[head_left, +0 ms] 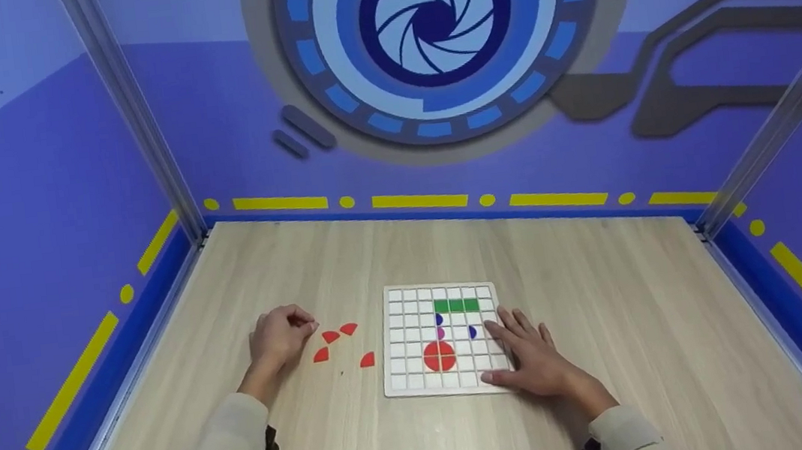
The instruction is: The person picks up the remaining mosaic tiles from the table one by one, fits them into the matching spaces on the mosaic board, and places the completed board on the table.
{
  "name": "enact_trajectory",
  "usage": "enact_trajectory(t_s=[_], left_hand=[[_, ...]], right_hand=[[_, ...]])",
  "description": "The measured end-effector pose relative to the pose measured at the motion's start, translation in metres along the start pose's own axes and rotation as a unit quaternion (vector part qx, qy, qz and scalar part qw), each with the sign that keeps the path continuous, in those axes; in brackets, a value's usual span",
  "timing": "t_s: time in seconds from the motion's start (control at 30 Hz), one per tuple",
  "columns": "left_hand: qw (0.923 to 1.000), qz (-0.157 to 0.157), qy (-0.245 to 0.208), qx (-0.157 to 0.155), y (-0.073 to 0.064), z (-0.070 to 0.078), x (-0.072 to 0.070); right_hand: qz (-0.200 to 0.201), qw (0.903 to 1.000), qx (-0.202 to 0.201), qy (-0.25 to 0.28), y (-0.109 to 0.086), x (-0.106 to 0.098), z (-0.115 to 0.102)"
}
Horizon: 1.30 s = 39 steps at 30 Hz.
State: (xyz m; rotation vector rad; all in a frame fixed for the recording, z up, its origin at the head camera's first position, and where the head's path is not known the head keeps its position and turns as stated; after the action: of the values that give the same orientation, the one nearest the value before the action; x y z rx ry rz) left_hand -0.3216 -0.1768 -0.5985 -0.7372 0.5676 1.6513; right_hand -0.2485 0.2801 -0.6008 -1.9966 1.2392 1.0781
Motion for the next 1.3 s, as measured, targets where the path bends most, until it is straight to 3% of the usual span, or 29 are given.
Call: enact_trajectory(t_s=[0.37,0.53,0.73,1.1,1.3], left_hand=[[0.9999,-0.003,0.004,-0.011,-0.001,-0.001,-0.001],[1.0,0.007,0.004,-0.002,0.0,0.0,-0.002],[0.9999,-0.008,0.0,-0.007,-0.001,0.003,-0.002],[0.9998,-0.007,0.001,-0.019,-0.013,0.0,-0.005],[1.0,0.004,0.008,0.001,-0.008,0.005,-0.007]], right_hand=[[-0.003,0.9999,0.009,-0.009,0.003,0.004,-0.001],[0.003,0.9999,0.009,-0.007,0.002,0.003,-0.001],[0.003,0.9999,0.009,-0.008,0.001,0.002,0.0],[-0.004,0.9999,0.013,-0.002,0.0,0.007,-0.001],[0.009,0.9999,-0.006,-0.005,0.0,0.0,-0.003]])
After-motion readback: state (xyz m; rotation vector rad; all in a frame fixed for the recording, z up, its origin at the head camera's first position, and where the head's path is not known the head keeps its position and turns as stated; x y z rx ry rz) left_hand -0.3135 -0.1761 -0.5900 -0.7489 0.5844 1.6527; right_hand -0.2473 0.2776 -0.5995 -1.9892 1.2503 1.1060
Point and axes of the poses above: each hand's wrist, its own y-axis towards the middle knuckle, its own x-axis out of the palm, z = x × y, the point moved 2 cm from there along y, towards the middle knuckle, and after that the axes turned 6 degrees about -x, right-handed, at the moved point
